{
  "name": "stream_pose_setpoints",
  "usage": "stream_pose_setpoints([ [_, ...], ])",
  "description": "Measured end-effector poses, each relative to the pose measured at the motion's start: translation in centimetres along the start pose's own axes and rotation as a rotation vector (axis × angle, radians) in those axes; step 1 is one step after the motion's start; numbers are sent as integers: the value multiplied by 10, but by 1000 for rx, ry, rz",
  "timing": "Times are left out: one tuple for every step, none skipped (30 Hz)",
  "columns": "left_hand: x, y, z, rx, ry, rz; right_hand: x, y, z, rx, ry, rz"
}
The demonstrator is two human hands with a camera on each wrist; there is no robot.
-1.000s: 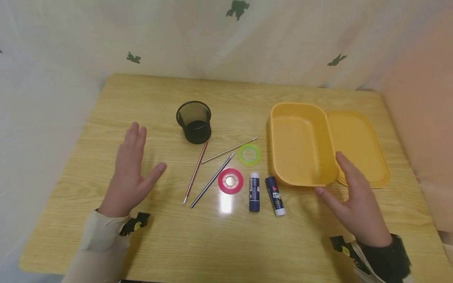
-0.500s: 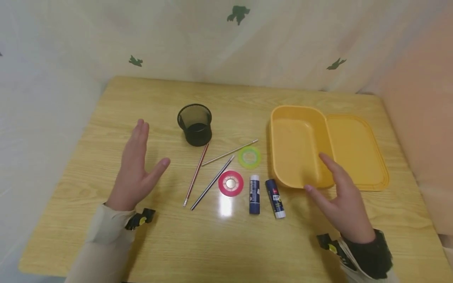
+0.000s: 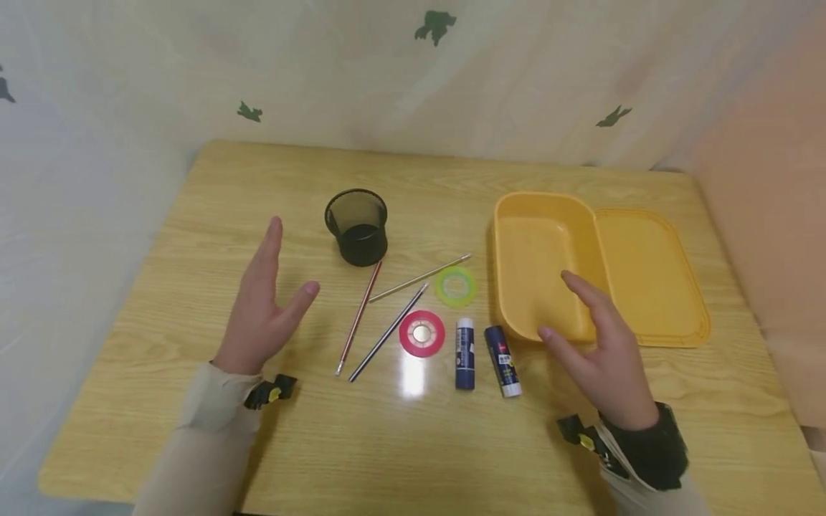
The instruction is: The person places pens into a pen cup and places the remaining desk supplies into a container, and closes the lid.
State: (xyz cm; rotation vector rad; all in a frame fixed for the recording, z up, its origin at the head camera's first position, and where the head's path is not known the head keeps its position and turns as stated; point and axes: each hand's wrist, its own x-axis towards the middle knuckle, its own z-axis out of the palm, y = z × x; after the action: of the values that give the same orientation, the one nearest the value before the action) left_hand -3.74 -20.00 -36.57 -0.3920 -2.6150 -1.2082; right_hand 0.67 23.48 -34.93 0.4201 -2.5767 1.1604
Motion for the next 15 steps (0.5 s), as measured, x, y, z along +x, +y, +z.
stream_pose_setpoints([
  [1, 0, 1, -5, -2, -5, 2, 0, 2, 9, 3, 3],
  [2, -1, 2, -8, -4, -9, 3, 1, 3, 15, 4, 10],
  [3, -1, 3, -13, -4, -13, 4, 1, 5, 15, 0, 17],
  [4, -1, 4, -14, -3, -14, 6, 2, 7, 16, -5, 24],
  [5, -1, 5, -16, 0, -16, 7, 3, 8, 17, -13, 32],
  [6, -1, 5, -16, 3, -18, 8, 3, 10, 21, -22, 43],
  [7, -1, 6, -19, 8, -17, 9, 3, 11, 22, -30, 47],
  [8, -1, 6, -23, 11, -15, 10, 4, 13, 24, -36, 51],
  [9, -1, 7, -26, 12, -13, 11, 4, 14, 29, -40, 54],
  [10, -1, 8, -29, 11, -10, 11, 4, 15, 33, -40, 55],
  [11, -1, 9, -32, 7, -11, 12, 4, 16, 37, -39, 59],
  [12, 0, 9, -32, 3, -15, 11, 3, 18, 37, -42, 66],
  [12, 0, 10, -32, -1, -23, 11, 3, 20, 38, -46, 71],
  [12, 1, 9, -33, -5, -31, 10, 3, 22, 37, -53, 75],
  [12, 2, 8, -33, -7, -39, 9, 3, 24, 36, -59, 78],
])
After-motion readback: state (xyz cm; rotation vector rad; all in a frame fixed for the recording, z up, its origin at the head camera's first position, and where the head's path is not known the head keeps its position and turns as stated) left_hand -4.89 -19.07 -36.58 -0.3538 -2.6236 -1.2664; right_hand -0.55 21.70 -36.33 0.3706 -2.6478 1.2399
